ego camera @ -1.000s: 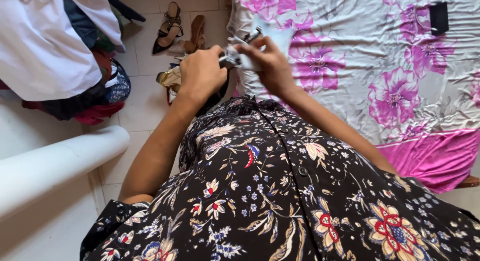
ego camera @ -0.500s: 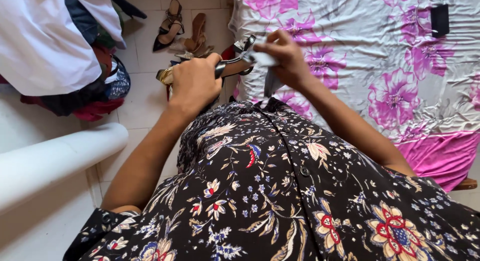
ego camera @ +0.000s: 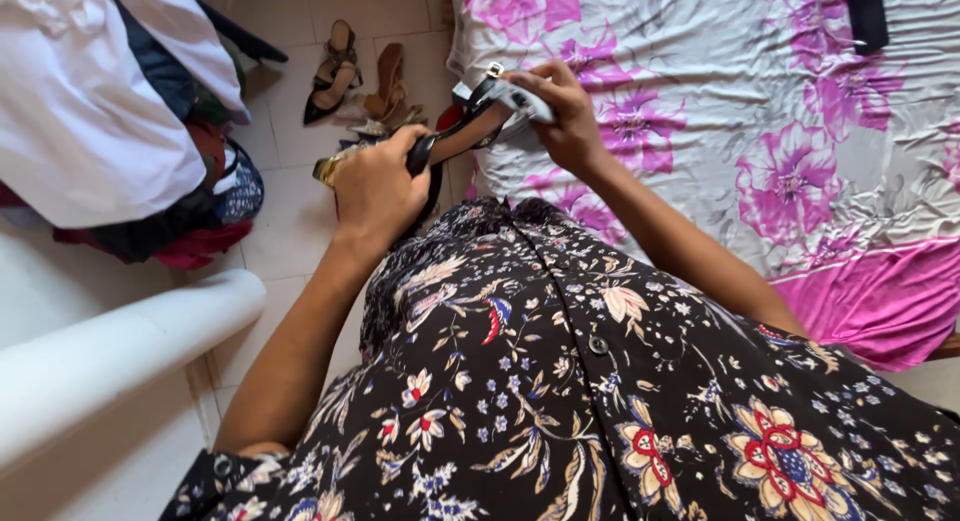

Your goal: Cleaning several pairs of high-heeled shoes with a cloth and placing them in a wardrobe shelf.

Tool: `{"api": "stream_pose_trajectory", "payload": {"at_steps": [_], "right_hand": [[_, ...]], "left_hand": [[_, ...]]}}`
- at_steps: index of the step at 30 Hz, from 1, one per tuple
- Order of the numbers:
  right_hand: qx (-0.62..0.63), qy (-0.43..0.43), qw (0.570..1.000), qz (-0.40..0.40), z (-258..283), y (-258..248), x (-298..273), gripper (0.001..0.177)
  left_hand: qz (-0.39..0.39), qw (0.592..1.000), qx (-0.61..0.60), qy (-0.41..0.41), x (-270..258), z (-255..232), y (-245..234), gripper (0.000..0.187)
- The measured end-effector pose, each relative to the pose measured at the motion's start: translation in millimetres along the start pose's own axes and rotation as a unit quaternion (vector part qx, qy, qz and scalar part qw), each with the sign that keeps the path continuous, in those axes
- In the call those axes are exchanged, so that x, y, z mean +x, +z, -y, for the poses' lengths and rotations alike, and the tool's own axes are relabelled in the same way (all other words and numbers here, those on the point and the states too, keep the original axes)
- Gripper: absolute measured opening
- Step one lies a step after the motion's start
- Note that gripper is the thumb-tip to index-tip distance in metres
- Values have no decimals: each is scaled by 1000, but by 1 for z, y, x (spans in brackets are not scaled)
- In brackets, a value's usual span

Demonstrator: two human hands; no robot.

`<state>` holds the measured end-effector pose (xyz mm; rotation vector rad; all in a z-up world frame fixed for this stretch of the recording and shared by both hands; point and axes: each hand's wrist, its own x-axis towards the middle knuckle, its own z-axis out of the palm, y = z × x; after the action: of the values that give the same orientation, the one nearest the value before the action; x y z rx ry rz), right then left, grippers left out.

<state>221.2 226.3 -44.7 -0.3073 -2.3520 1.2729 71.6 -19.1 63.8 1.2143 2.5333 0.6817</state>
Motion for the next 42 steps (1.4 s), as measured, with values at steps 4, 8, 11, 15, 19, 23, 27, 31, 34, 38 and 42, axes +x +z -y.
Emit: {"api": "stream_pose_trajectory", "payload": {"at_steps": [4, 8, 11, 15, 19, 23, 27, 31, 34, 38, 42], "right_hand": [[110, 72, 991, -17, -23, 9, -22, 26], [237, 200, 951, 3, -44, -4, -32, 22], [409, 304, 860, 7, -43, -28, -21, 35], [530, 358, 763, 94, -13, -58, -11, 43], [380, 284, 875, 96, 26, -48, -6, 39], [105, 206, 973, -21, 39, -23, -31, 35], [39, 203, 977, -51, 44, -21, -53, 28], [36, 231, 966, -108, 67, -40, -52, 36], [126, 309, 935, -119, 71, -39, -52, 30], [230, 344, 907, 84, 87, 1, -35, 29], [358, 386, 848, 66, 79, 63, -37, 34]], "left_hand": [[-53, 993, -98, -45, 0, 2, -6, 32], [-32, 952, -304, 2, 15, 26, -12, 38], [36, 943, -323, 76, 22, 32, -12, 37], [160, 982, -102, 16, 26, -4, -42, 39], [95, 990, -66, 86, 28, 14, -28, 35], [20, 988, -7, 152, 33, 24, -22, 29], [-30, 973, 15, 229, 37, 39, -26, 31], [-19, 955, 16, 296, 47, 42, -48, 26], [-23, 926, 5, 376, 52, 46, -53, 20], [18, 896, 14, 444, 61, 55, -56, 28], [-102, 904, -18, 414, 59, 89, -58, 25]]}}
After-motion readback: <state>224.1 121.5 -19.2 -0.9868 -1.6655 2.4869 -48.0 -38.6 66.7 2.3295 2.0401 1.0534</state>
